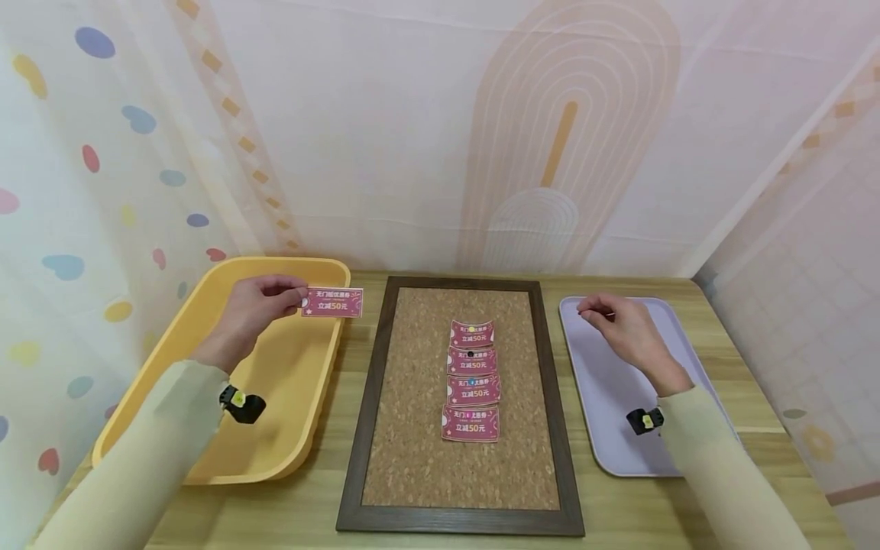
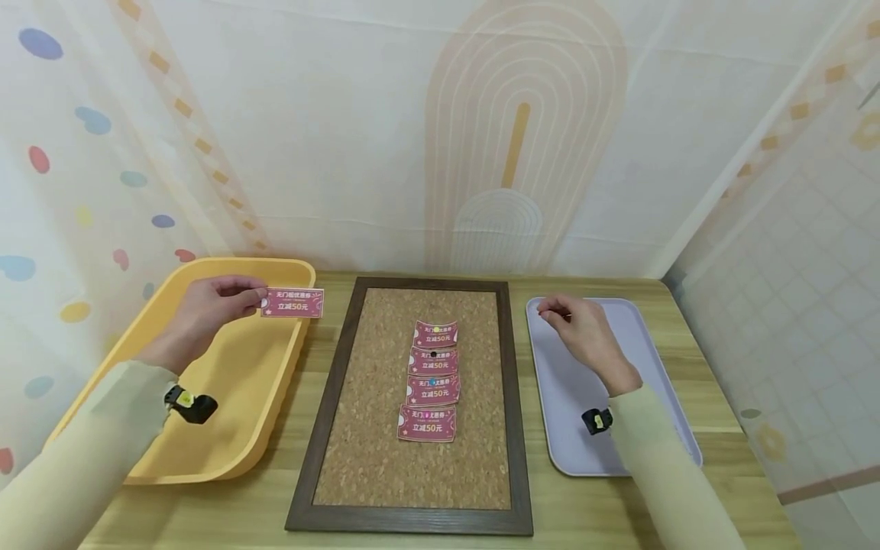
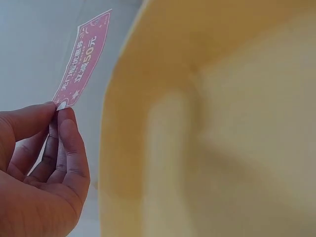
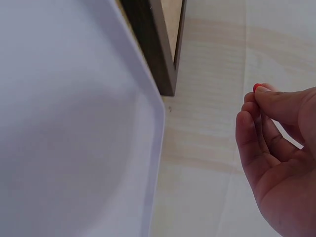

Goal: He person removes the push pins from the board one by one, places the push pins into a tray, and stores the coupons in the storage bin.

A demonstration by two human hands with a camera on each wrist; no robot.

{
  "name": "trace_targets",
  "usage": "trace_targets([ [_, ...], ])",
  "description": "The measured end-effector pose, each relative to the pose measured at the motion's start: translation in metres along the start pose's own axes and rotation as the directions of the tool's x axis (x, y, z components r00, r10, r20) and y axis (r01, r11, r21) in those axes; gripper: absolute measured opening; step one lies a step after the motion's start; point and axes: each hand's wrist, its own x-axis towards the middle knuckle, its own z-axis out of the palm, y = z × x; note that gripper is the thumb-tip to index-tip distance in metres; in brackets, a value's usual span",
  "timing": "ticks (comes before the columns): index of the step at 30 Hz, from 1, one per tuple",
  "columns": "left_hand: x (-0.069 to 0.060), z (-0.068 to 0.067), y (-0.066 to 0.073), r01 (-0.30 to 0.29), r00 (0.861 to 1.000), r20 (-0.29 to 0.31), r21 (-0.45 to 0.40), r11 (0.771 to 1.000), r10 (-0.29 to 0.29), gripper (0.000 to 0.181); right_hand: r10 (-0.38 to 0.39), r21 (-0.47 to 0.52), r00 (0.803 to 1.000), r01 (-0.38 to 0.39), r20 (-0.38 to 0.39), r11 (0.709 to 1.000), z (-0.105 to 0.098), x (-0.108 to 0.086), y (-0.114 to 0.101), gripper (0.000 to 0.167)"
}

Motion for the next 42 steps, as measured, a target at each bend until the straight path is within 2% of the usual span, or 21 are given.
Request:
trace_targets([
  [8,0.002,-0.016,-0.014,0.036,0.999,-0.009,-0.085,0.996,-0.037,0.04,0.011,-0.036,1.0,-0.01,0.021,0.999,-0.007,-0.003,0.011,0.004],
  [12,0.002,-0.025,-0.019,0.053,0.998,-0.011,-0.095,0.994,-0.055,0.037,0.024,-0.051,0.998,-0.021,0.052,0.998,-0.008,-0.003,0.018,0.004],
  [18,0.006,-0.035,-0.029,0.077,0.997,0.018,-0.082,0.994,-0.076,0.035,0.067,-0.04,0.992,-0.063,0.103,0.997,-0.006,-0.001,0.031,0.006],
  [32,0.019,-0.044,-0.049,0.168,0.985,0.055,-0.101,0.981,-0.163,0.018,0.15,-0.046,0.969,-0.143,0.196,0.989,-0.001,0.005,0.052,0.011],
  [35,0.021,-0.045,-0.053,0.19,0.981,0.051,-0.084,0.978,-0.187,0.022,0.156,-0.053,0.967,-0.148,0.201,0.988,0.0,0.005,0.056,0.011],
  [42,0.027,-0.047,-0.06,0.251,0.967,0.054,-0.036,0.967,-0.249,0.043,0.162,-0.045,0.963,-0.156,0.213,0.987,0.003,0.004,0.062,0.009],
])
